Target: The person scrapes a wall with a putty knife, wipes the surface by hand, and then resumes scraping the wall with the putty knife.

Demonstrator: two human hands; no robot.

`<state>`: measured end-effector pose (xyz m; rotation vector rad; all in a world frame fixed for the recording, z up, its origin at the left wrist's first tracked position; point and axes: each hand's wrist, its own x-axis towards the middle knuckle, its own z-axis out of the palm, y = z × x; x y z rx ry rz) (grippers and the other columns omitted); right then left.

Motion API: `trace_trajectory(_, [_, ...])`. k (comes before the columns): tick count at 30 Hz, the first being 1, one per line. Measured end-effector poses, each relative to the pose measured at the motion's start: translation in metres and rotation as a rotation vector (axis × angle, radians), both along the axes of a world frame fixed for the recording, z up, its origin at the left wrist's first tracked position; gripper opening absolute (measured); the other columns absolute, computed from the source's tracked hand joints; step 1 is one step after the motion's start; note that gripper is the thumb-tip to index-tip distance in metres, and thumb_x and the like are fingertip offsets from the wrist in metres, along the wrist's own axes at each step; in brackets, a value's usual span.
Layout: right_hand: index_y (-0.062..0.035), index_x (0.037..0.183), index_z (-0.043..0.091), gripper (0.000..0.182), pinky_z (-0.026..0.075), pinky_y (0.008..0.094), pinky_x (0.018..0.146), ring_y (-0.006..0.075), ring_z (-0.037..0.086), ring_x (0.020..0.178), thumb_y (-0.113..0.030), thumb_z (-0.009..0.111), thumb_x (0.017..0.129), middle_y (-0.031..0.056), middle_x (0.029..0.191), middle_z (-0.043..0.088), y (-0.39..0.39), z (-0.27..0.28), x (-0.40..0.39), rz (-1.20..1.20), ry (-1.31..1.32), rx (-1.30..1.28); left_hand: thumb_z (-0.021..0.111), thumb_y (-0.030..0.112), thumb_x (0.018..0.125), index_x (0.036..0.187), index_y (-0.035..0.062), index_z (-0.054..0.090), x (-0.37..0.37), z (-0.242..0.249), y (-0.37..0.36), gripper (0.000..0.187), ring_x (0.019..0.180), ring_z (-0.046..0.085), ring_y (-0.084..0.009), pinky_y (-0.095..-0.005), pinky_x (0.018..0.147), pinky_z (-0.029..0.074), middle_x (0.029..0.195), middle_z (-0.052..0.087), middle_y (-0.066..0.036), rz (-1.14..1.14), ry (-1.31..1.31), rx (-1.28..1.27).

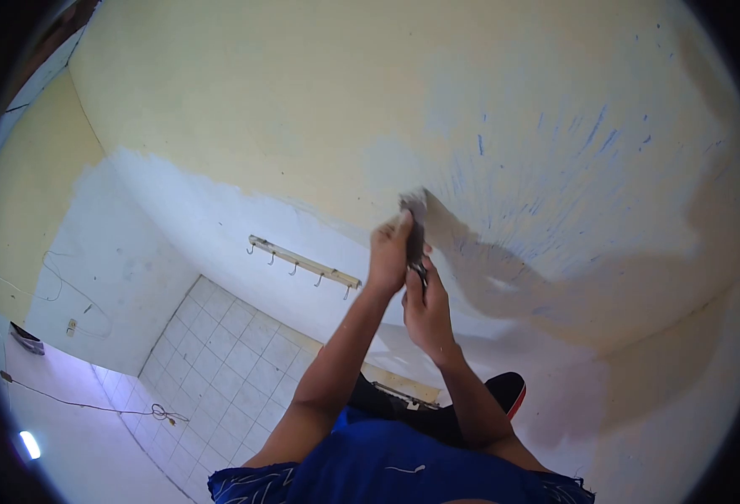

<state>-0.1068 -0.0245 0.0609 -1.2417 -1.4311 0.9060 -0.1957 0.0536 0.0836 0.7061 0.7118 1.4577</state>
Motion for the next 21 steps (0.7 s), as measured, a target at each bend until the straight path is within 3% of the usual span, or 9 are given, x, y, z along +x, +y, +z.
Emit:
trace_trajectory(1, [0.0056, 0.118, 0.051, 0.029, 0.043, 0.0334, 0.056, 0.0143, 0.053, 0.058, -0.020, 0.046, 0.106, 0.0080, 0.068, 0.057, -0.004, -0.009, 0.001, -0.014, 0.093, -0.039, 0.050, 0.032, 0.106, 0.087, 0.0034, 0.058, 0.005, -0.001, -0.004, 0.035, 0.043, 0.058, -0.0170, -0.0279, 0.041, 0.047, 0.063, 0.062, -0.010, -0.022, 0.063, 0.014])
trace_trajectory(2, [0.0056, 0.118, 0.051, 0.029, 0.043, 0.0334, 0.056, 0.0143, 0.053, 0.058, -0.020, 0.046, 0.106, 0.0080, 0.068, 0.057, 0.001, -0.014, 0.001, -0.014, 0.091, -0.027, 0.047, 0.030, 0.107, 0.088, 0.0019, 0.058, 0.009, 0.000, -0.005, 0.036, 0.042, 0.057, -0.0153, -0.0263, 0.041, 0.045, 0.063, 0.063, -0.011, -0.045, 0.123, 0.028])
trace_trajectory(4, [-0.0022, 0.136, 0.045, 0.034, 0.030, 0.0203, 0.041, 0.0018, 0.035, 0.047, -0.022, 0.041, 0.108, -0.0062, 0.063, 0.041, 0.004, -0.003, -0.005, 0.067, 0.221, 0.019, 0.048, 0.031, 0.107, 0.087, 0.0021, 0.057, 0.008, 0.016, -0.005, 0.036, 0.042, 0.057, -0.0146, -0.0261, 0.041, 0.045, 0.062, 0.063, -0.011, -0.056, 0.086, 0.054])
trace_trajectory(5, [0.0026, 0.120, 0.052, 0.028, 0.039, 0.0275, 0.052, 0.0076, 0.047, 0.055, -0.021, 0.045, 0.107, 0.0002, 0.068, 0.052, 0.003, 0.006, -0.001, 0.051, 0.220, -0.025, 0.048, 0.031, 0.107, 0.087, 0.0024, 0.057, 0.005, 0.027, -0.002, 0.036, 0.043, 0.057, -0.0143, -0.0263, 0.041, 0.045, 0.062, 0.063, -0.011, -0.027, 0.111, 0.070])
trace_trajectory(6, [0.0026, 0.120, 0.052, 0.028, 0.039, 0.0275, 0.052, 0.0076, 0.047, 0.055, -0.021, 0.045, 0.107, 0.0002, 0.068, 0.052, 0.005, 0.027, -0.003, 0.044, 0.223, -0.022, 0.048, 0.031, 0.107, 0.086, 0.0028, 0.057, 0.002, 0.037, 0.001, 0.036, 0.043, 0.057, -0.0141, -0.0265, 0.040, 0.044, 0.062, 0.063, -0.011, 0.003, 0.134, 0.082])
trace_trajectory(10, [0.0008, 0.127, 0.049, 0.032, 0.036, 0.0245, 0.047, 0.0047, 0.043, 0.053, -0.025, 0.045, 0.107, -0.0025, 0.066, 0.047, 0.016, 0.049, -0.009, 0.132, 0.291, -0.055, 0.049, 0.031, 0.106, 0.085, 0.0014, 0.057, -0.007, 0.067, 0.008, 0.037, 0.044, 0.059, -0.0131, -0.0254, 0.038, 0.047, 0.062, 0.063, -0.011, -0.004, 0.114, 0.176])
trace_trajectory(12, [-0.0066, 0.113, 0.048, 0.019, 0.027, 0.0208, 0.038, 0.0015, 0.032, 0.042, -0.025, 0.042, 0.109, -0.0080, 0.057, 0.037, 0.015, 0.039, -0.011, 0.100, 0.302, 0.060, 0.049, 0.029, 0.106, 0.087, 0.0001, 0.058, -0.005, 0.056, 0.008, 0.036, 0.045, 0.059, -0.0129, -0.0245, 0.038, 0.048, 0.063, 0.063, -0.011, -0.012, 0.086, 0.176])
trace_trajectory(15, [-0.0064, 0.117, 0.048, 0.021, 0.027, 0.0204, 0.037, 0.0009, 0.031, 0.042, -0.025, 0.042, 0.109, -0.0080, 0.058, 0.038, -0.001, 0.020, -0.007, 0.037, 0.503, -0.016, 0.048, 0.028, 0.107, 0.091, -0.0011, 0.061, 0.012, 0.044, -0.003, 0.036, 0.045, 0.060, -0.0133, -0.0259, 0.038, 0.049, 0.065, 0.063, -0.011, -0.069, 0.210, 0.152])
trace_trajectory(21, [-0.0061, 0.120, 0.048, 0.022, 0.027, 0.0204, 0.037, 0.0011, 0.030, 0.042, -0.024, 0.041, 0.109, -0.0075, 0.058, 0.037, 0.009, 0.055, -0.010, 0.029, 0.404, 0.065, 0.047, 0.029, 0.106, 0.087, 0.0001, 0.060, 0.009, 0.073, 0.007, 0.038, 0.044, 0.058, -0.0124, -0.0251, 0.039, 0.047, 0.062, 0.063, -0.010, -0.029, 0.211, 0.210])
